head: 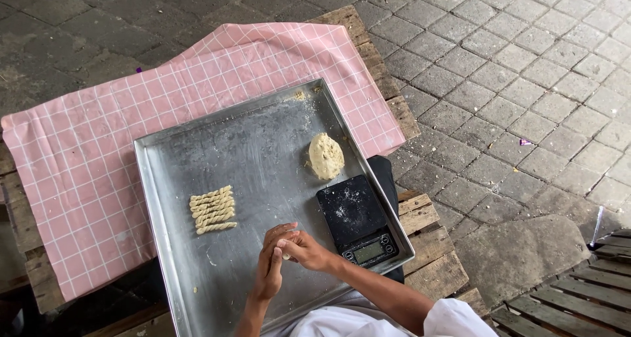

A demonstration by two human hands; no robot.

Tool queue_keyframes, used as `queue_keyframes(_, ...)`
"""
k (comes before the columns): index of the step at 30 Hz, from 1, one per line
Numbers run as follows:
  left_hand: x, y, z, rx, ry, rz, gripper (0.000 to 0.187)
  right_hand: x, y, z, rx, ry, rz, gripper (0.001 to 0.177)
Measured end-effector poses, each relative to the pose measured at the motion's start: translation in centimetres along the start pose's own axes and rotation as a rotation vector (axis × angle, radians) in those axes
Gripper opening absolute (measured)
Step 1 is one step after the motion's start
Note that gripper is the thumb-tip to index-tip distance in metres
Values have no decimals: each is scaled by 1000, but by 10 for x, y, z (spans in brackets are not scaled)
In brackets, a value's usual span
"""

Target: The person repeatedly takes small pieces of dough from a larger mass, rolls them into thin ropes, twists them into spiral shapes, and places them on a metal tray. The process is repeated multiple times throughout the clip.

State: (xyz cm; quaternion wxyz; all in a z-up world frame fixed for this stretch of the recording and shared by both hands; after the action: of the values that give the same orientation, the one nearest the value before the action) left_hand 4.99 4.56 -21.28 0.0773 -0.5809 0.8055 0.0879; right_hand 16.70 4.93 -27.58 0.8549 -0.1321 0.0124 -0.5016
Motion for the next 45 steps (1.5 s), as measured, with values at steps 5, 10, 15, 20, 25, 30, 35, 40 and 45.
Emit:
queue_keyframes(5, 1, -2, 0, 19, 20, 55, 41, -1, -1, 14, 9, -15, -7, 48)
queue_keyframes(10, 2, -4, 17, -110, 69, 6, 52, 0, 0, 15, 40, -107, -101, 47)
queue_keyframes(15, 8, 2, 37, 56, 157, -164, 42, 3, -9, 21, -94, -102, 21, 59)
queue_keyframes(20, 12, 4, 48, 343, 281, -288, 47, 2, -6, -3, -39, 49, 52, 45)
queue_keyframes(25, 1, 1, 16, 35, 118, -78, 68, -3, -13, 15, -67, 9, 94, 40)
queue_keyframes(30, -2, -2, 5, -140, 3, -66, 70, 0, -13, 10, -57, 30, 10, 39)
queue_keyframes(35, 0, -5, 4, -120, 1, -12, 55, 0, -8, 9, -82, -12, -25, 40)
queue_keyframes(40, 7, -7, 23, 177, 213, -4, 62, -3, -6, 12, -166, -36, -103, 46)
queue_keyframes(45, 19, 1, 52, 196, 211, -214, 30, 1, -3, 15, -124, 3, -45, 49)
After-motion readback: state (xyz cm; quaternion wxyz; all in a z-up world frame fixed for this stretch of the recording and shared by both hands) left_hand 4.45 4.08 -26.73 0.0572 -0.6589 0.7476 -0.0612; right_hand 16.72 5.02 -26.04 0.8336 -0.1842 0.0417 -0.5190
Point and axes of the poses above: each hand's wrist, its own x-axis away from the middle knuckle, its own y-axis out of the back of the hand, z = x × y, the point moved 4 cm from there along -x, towards the middle knuckle, and after that the axes turned 1 degree about y, right-handed, at the moved point
